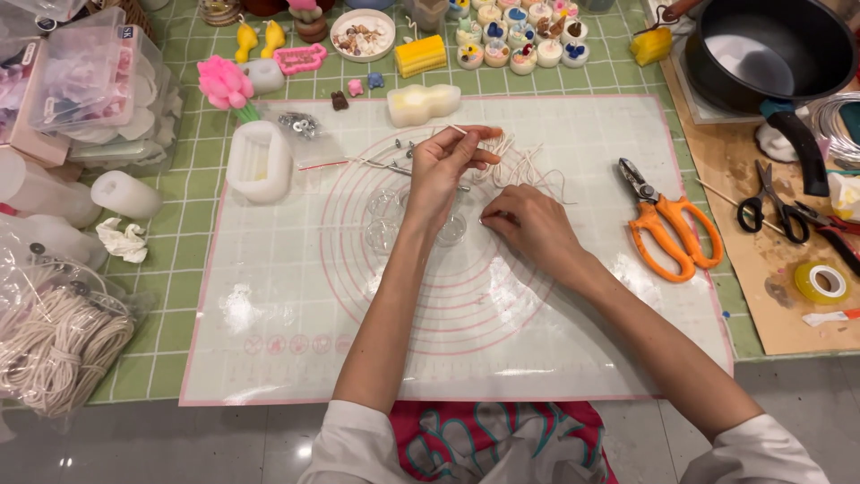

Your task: Attaching metal sustainers to cotton wicks for candle making.

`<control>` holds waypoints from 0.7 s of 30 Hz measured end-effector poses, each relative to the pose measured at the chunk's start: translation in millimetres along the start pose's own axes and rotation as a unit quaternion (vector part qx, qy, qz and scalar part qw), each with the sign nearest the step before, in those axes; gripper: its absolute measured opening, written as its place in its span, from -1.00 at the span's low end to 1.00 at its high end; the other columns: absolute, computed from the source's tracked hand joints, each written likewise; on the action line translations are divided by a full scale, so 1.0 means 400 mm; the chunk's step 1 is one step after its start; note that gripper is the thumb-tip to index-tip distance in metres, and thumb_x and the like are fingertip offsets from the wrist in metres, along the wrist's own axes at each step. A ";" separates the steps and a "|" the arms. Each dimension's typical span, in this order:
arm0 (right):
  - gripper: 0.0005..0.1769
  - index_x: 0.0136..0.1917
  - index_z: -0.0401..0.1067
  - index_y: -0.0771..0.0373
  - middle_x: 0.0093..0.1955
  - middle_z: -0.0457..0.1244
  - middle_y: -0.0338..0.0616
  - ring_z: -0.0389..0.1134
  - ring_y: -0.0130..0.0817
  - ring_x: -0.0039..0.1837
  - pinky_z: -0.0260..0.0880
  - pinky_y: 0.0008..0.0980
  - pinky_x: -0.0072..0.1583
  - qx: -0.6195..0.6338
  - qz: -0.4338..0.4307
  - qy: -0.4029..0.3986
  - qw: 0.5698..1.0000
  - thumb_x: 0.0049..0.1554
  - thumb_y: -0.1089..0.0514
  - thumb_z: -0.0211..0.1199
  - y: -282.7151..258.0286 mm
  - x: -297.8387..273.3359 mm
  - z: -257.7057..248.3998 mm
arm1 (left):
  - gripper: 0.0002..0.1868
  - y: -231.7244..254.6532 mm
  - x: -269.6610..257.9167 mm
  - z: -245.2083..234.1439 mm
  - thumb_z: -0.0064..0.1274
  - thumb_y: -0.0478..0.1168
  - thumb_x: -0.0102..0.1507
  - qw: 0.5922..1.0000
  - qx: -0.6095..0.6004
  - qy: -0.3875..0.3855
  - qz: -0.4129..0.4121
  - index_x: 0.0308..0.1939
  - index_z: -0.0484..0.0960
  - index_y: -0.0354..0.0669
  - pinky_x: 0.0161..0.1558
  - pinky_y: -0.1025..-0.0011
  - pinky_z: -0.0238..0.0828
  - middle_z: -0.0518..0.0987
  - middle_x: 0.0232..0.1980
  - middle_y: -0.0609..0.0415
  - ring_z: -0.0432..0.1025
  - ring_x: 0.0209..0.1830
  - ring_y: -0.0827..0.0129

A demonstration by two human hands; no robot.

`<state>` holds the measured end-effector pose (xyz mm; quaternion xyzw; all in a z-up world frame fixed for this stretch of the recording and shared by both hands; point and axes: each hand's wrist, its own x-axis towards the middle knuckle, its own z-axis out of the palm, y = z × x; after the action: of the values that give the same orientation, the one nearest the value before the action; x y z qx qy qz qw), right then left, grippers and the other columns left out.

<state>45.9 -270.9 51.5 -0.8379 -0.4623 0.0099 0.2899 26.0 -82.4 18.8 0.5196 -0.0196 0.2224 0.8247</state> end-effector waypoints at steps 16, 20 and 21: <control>-0.86 0.07 0.45 0.25 0.03 0.41 -0.06 0.43 -0.35 0.05 0.42 -0.39 0.14 0.743 0.187 0.012 0.643 0.27 0.19 0.16 0.235 0.094 -0.038 | -0.77 0.039 0.009 0.025 0.11 -0.34 0.33 0.971 0.221 0.084 0.028 0.06 0.63 -0.32 -0.48 0.59 0.09 0.43 -0.56 0.23 0.24 -0.56 0.66; -0.87 0.08 0.46 0.29 0.05 0.39 -0.07 0.40 -0.35 0.07 0.42 -0.39 0.16 0.836 0.172 -0.010 0.521 0.29 0.22 0.18 0.306 0.074 -0.027 | -0.86 0.093 0.036 0.130 0.18 -0.35 0.33 0.954 0.296 0.044 0.007 -0.16 0.57 -0.40 -0.46 0.54 0.24 0.54 -0.51 0.17 0.37 -0.54 0.61; -0.85 0.11 0.47 0.30 0.06 0.39 -0.08 0.39 -0.36 0.06 0.42 -0.41 0.16 0.850 0.165 -0.009 0.500 0.29 0.22 0.19 0.317 0.073 -0.029 | -0.88 0.122 0.053 0.169 0.19 -0.34 0.30 0.936 0.350 0.018 0.014 -0.19 0.62 -0.37 -0.46 0.54 0.28 0.57 -0.49 0.16 0.40 -0.53 0.61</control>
<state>163.2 -304.9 5.8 -0.2486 -0.0871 0.4537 0.8514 39.8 -116.0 96.6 0.7709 0.0671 0.2366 0.5876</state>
